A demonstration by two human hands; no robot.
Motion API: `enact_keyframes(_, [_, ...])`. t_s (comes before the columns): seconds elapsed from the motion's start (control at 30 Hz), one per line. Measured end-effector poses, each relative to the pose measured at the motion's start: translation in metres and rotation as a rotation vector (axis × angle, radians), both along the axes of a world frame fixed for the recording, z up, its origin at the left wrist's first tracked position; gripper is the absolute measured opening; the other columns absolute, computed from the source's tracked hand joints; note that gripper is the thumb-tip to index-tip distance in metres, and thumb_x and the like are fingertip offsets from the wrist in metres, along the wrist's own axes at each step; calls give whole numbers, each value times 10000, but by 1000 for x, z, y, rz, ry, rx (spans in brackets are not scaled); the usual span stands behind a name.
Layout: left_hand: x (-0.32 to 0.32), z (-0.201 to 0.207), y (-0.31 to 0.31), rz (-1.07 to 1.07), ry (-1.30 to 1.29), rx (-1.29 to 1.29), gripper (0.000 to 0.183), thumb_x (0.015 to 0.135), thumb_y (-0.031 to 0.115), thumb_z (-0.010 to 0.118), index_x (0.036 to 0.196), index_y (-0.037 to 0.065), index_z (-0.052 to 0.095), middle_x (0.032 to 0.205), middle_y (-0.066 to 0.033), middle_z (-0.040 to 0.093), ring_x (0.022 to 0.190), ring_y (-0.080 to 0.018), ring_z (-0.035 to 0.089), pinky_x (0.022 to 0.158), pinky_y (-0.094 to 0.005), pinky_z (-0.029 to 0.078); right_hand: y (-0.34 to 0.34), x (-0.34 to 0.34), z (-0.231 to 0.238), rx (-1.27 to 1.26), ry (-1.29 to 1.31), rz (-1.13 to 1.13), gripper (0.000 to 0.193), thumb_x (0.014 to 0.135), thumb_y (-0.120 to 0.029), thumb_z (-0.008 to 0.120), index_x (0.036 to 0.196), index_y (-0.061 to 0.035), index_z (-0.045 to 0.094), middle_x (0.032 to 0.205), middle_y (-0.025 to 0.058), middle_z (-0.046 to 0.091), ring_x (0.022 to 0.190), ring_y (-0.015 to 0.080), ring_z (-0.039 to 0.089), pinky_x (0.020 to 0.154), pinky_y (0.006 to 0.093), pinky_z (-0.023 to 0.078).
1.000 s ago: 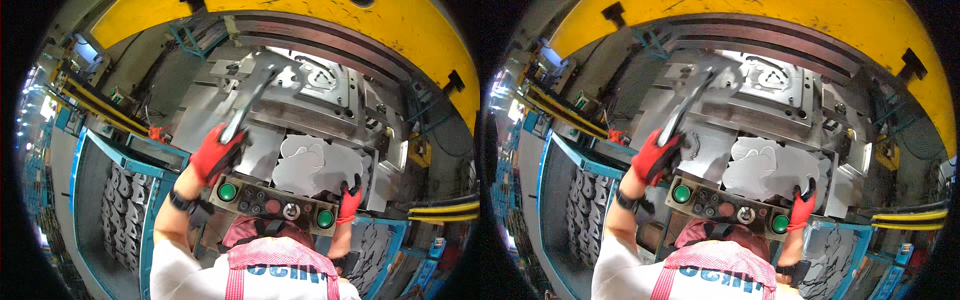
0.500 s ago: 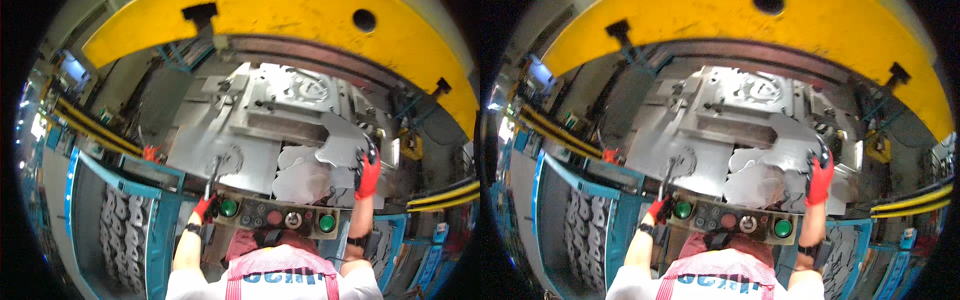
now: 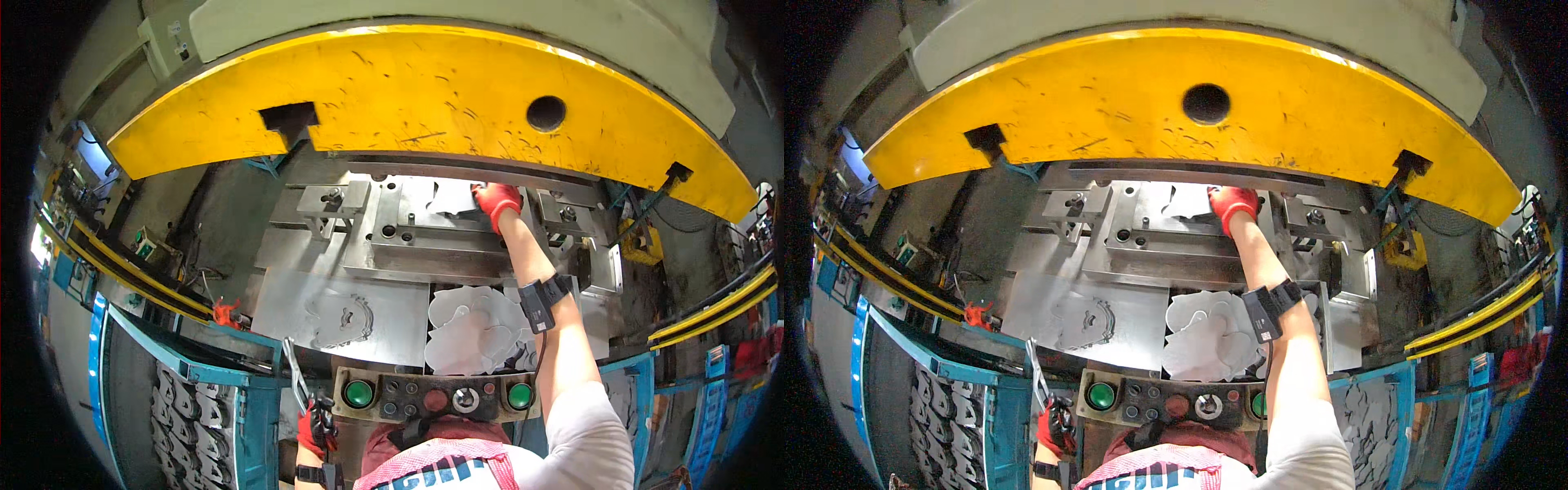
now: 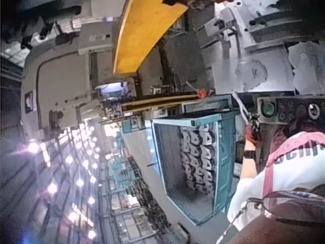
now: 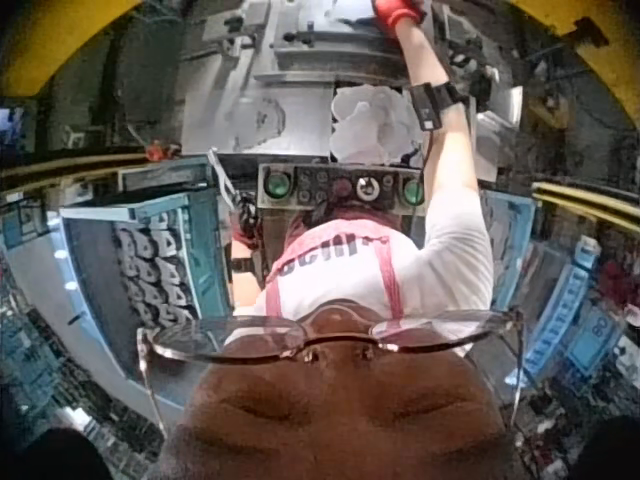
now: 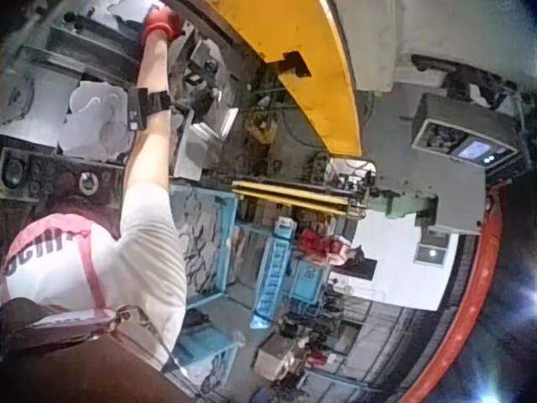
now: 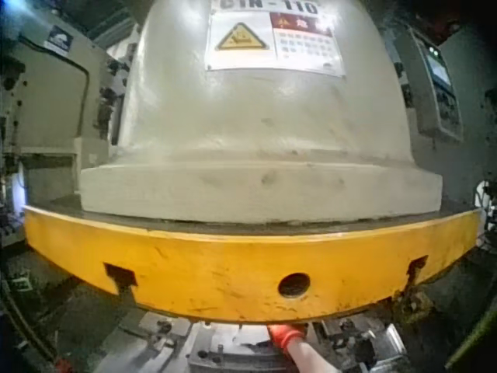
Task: Operating a metal stamping press to create metal components.
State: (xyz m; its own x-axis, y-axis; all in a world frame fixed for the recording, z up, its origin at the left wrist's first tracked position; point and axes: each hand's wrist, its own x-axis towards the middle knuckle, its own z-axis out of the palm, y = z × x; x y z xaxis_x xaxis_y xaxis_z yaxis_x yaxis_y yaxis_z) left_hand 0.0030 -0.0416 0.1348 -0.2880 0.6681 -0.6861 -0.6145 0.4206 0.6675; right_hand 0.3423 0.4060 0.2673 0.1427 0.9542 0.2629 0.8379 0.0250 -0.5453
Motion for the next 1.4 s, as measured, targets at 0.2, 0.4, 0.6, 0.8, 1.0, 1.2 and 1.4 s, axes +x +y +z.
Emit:
enact_keyframes(0.2, [35,-24,29,76,551,-173,174,765,211,590,854,85,509,506,-15,399,338,-132,381,282,-292,352,-102,23,39,388,-383,24,483,638,-352,630,1064,-138,554,1101,161,493,1079,320,409,902,427,301])
enact_keyframes(0.4, [-9,-169,18,-76,445,-136,678,590,241,765,1146,33,437,949,-87,589,826,-214,541,676,-343,480,-278,164,-59,283,-40,-412,485,739,-115,569,1196,-48,421,1204,218,396,1129,346,360,961,424,264])
enact_keyframes(0.6, [37,-88,68,-382,432,-436,781,537,228,794,1186,80,387,1125,-148,496,917,-296,529,705,-479,457,-439,228,-274,-499,616,-467,616,745,-314,609,1188,50,385,1198,188,439,1110,287,422,925,337,334])
enact_keyframes(0.8, [-31,-216,15,-315,679,-389,730,543,186,791,1144,126,380,1072,-113,507,823,-282,533,493,-441,454,-418,199,-354,-459,727,-245,537,700,-176,649,1142,17,412,1072,144,531,971,246,514,846,333,399])
enact_keyframes(1.0, [-6,-176,30,-273,738,-447,745,468,283,817,1079,32,471,1030,-130,562,898,-243,546,691,-380,477,-410,184,-315,-432,743,-395,529,652,-127,682,1100,18,441,1045,140,546,938,221,531,814,312,419])
enact_keyframes(1.2, [10,-138,38,-259,631,-345,637,525,222,792,1059,83,474,968,-98,566,758,-233,559,515,-396,486,-410,188,-314,-538,747,-409,757,570,-208,747,1172,46,365,1129,182,494,1041,252,483,871,332,390])
enact_keyframes(1.4, [26,-109,45,-283,656,-416,631,518,217,796,1049,92,480,940,-80,577,736,-225,558,498,-382,480,-427,192,-342,-412,667,-433,622,638,-198,710,1132,45,422,1063,144,540,945,222,531,812,310,422])
